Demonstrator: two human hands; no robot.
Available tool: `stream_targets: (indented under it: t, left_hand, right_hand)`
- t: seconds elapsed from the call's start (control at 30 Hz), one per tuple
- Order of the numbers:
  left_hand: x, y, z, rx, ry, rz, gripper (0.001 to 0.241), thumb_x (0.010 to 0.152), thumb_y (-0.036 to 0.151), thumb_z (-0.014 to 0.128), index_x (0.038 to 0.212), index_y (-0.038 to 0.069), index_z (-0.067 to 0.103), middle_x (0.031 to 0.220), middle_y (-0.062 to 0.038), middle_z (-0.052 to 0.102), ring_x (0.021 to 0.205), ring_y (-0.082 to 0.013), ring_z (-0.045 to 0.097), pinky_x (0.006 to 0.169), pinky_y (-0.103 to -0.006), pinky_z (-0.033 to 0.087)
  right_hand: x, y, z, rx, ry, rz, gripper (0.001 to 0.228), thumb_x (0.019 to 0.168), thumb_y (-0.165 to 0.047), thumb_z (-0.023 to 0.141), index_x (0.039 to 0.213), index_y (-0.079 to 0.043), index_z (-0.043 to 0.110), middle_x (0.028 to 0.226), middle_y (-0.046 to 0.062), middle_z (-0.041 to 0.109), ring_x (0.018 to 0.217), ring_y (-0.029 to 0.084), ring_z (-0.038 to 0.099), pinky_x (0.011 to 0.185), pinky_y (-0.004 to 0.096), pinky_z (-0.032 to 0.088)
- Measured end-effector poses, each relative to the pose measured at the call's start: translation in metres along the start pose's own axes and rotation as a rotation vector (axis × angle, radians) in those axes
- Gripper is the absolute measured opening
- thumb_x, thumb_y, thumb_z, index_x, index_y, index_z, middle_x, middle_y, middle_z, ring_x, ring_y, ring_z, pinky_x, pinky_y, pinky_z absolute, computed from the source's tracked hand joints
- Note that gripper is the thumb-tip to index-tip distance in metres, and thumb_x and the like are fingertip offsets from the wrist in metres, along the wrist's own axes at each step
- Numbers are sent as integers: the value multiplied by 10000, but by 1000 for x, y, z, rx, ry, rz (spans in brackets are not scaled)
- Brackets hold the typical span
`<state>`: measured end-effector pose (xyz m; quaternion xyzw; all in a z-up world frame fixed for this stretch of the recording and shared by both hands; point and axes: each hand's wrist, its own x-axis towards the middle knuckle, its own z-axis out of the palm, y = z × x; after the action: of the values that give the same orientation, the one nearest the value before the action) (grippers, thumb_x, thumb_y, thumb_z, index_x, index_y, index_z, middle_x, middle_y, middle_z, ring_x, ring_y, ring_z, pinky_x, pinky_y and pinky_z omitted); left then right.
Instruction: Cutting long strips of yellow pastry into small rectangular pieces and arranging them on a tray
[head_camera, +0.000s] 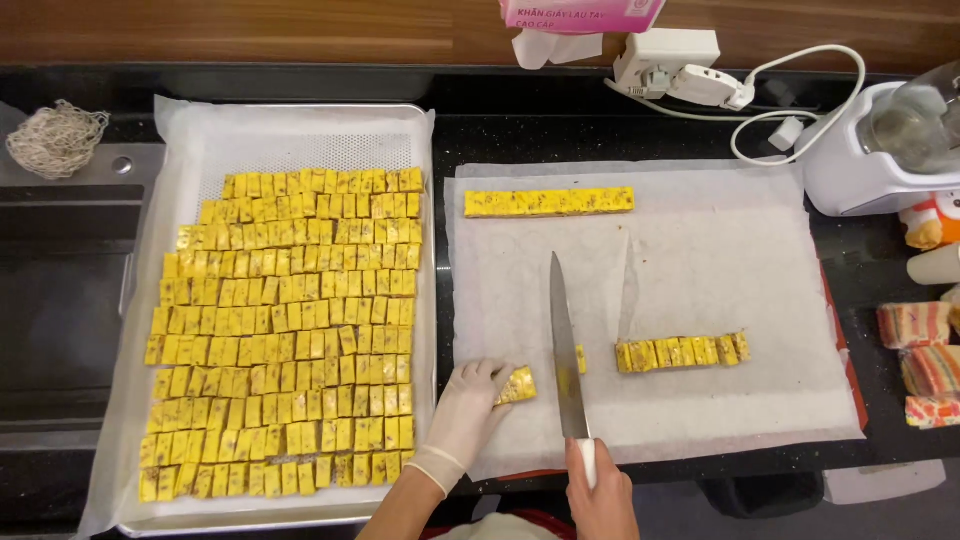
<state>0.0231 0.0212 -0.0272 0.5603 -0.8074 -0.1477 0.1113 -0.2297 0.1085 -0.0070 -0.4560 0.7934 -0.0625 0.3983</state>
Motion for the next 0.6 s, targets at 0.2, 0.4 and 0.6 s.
stream_targets:
  t: [0.2, 0.4, 0.6]
  left_hand:
    - [2, -3, -6, -117, -34, 58, 496, 990, 287, 856, 1425, 123, 686, 1405, -95, 691, 1140, -358, 648, 1033, -469, 540]
    - [1, -6, 2, -161, -1, 79, 533, 934, 257, 887, 1420, 137, 702, 1393, -94, 710, 1186, -331, 666, 1054, -465, 510]
    - [1, -7, 7, -216, 32, 76, 512, 942, 283, 898, 1391, 124, 710, 1367, -94, 715, 1185, -340, 673, 1045, -476, 512]
  right_hand:
    - [-24, -47, 6, 93, -47, -172, 448, 1174, -452, 588, 879, -120, 644, 640, 16, 490, 535, 179, 518, 610, 402, 396]
    - [-38, -77, 0, 50, -17, -86, 509, 1156, -519, 568, 916, -70, 601, 659, 135, 584, 663, 333, 534, 734, 461, 430]
    - [-49, -92, -6, 157, -56, -73, 498, 1182, -453, 581, 838, -96, 536, 589, 39, 486, 444, 184, 479, 467, 410, 415]
